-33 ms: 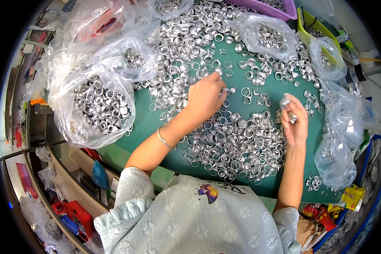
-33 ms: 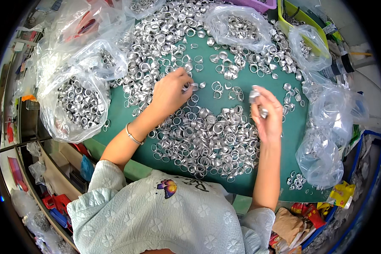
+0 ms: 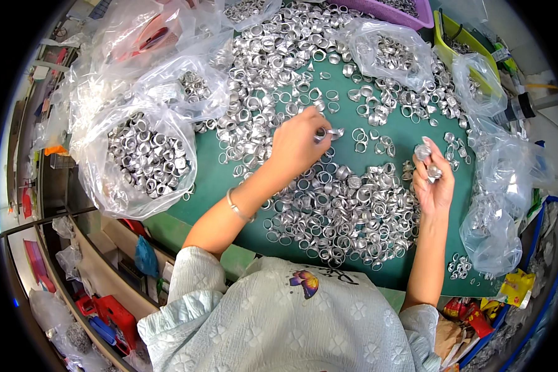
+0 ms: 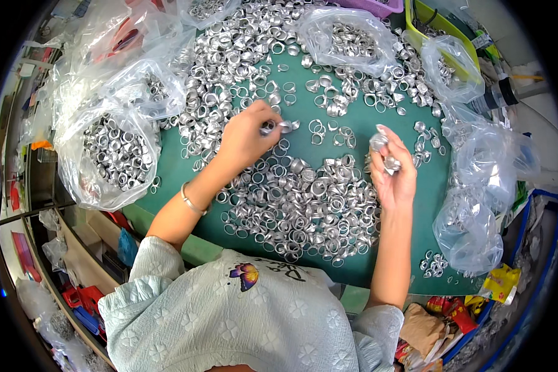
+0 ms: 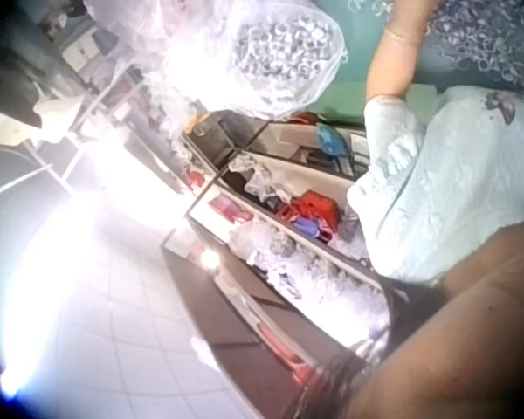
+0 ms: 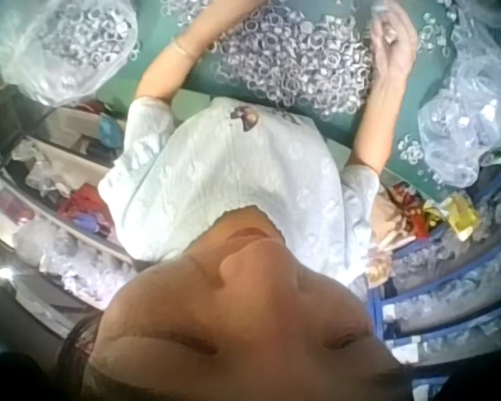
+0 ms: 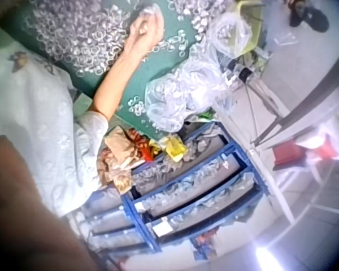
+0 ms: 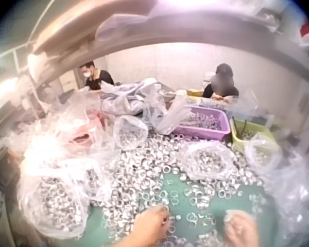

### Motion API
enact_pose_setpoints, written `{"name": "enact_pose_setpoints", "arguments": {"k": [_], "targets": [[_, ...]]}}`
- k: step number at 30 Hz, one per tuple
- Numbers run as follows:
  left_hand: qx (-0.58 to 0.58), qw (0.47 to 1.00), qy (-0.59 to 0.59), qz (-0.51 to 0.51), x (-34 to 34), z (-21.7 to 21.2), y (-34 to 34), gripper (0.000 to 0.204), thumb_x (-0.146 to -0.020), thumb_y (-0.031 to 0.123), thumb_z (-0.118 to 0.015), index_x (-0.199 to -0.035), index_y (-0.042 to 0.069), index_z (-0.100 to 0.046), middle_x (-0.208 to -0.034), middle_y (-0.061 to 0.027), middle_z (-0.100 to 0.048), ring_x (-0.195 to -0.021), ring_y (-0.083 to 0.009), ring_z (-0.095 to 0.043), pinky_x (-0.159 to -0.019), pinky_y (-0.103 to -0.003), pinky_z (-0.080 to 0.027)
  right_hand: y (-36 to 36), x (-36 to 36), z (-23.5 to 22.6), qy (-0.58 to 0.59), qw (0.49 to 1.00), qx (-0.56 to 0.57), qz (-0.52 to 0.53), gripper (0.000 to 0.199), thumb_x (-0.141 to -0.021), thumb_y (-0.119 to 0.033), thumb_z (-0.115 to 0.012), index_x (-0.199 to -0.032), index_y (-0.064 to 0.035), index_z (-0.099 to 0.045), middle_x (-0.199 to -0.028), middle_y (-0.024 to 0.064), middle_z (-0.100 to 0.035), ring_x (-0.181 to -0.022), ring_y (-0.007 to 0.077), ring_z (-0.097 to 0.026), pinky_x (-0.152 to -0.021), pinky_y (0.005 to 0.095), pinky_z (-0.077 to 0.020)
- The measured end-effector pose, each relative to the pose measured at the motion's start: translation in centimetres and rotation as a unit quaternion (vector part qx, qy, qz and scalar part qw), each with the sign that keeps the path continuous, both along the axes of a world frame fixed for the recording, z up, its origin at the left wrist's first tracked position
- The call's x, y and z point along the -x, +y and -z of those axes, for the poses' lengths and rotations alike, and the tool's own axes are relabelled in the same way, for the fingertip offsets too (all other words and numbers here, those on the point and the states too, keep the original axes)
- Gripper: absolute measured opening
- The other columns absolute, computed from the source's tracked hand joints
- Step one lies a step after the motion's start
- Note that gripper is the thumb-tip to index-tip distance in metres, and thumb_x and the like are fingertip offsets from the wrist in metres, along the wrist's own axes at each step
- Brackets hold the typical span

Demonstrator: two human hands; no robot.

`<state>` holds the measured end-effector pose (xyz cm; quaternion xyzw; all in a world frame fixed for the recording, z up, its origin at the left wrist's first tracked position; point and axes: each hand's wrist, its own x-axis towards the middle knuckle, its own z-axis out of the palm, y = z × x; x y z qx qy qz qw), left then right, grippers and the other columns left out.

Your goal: The person picks up small metal rings and caps from a large pile, fits them together by hand, and places the assembled units into plastic bags on a green workbench.

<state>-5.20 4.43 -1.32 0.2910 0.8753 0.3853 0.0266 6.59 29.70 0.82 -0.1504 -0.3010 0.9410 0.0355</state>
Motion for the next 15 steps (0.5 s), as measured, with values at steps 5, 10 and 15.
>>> {"name": "enact_pose_setpoints", "arguments": {"k": [5,10,15], "targets": [[-0.396,0.749,-0.527,0.062,-0.2,-2.3,-2.0,0.013,-0.088,0.015,-0.057,-0.085,0.003,-0.061,-0.092,-0.0104,-0.065,-0.072,-0.0135,-0.06,-0.046,-0.018,-0.039,0.8,-1.8,1.4,0.024,0.975,0.22,-0.02,0.028,-0.087,-0.005,-0.054,-0.112,0.0067,-0.051,-0.097,0.0108,-0.047,-0.068,0.0113,-0.04,-0.039,0.0167,-0.0339],[-0.457,0.633,-0.621,0.071,-1.0,-0.8,-2.2,0.017,-0.088,0.022,-0.059,-0.084,0.005,-0.058,-0.087,-0.0119,-0.064,-0.073,-0.019,-0.064,-0.041,-0.02,-0.041,0.6,-2.0,0.8,-0.061,0.973,-0.218,-0.038,0.016,-0.084,-0.003,-0.062,-0.1,-0.0004,-0.06,-0.098,0.0073,-0.058,-0.063,0.0081,-0.045,-0.044,0.016,-0.0321],[-0.26,0.825,-0.5,0.043,-2.5,-2.1,-0.7,0.017,-0.085,0.019,-0.065,-0.096,0.007,-0.062,-0.081,-0.0058,-0.065,-0.066,-0.0151,-0.065,-0.043,-0.023,-0.046,-1.0,-1.1,0.3,-0.047,0.681,-0.727,-0.073,0.031,-0.076,-0.003,-0.07,-0.106,-0.0091,-0.067,-0.071,0.0033,-0.056,-0.059,0.0133,-0.048,-0.056,0.0283,-0.0407]]}}
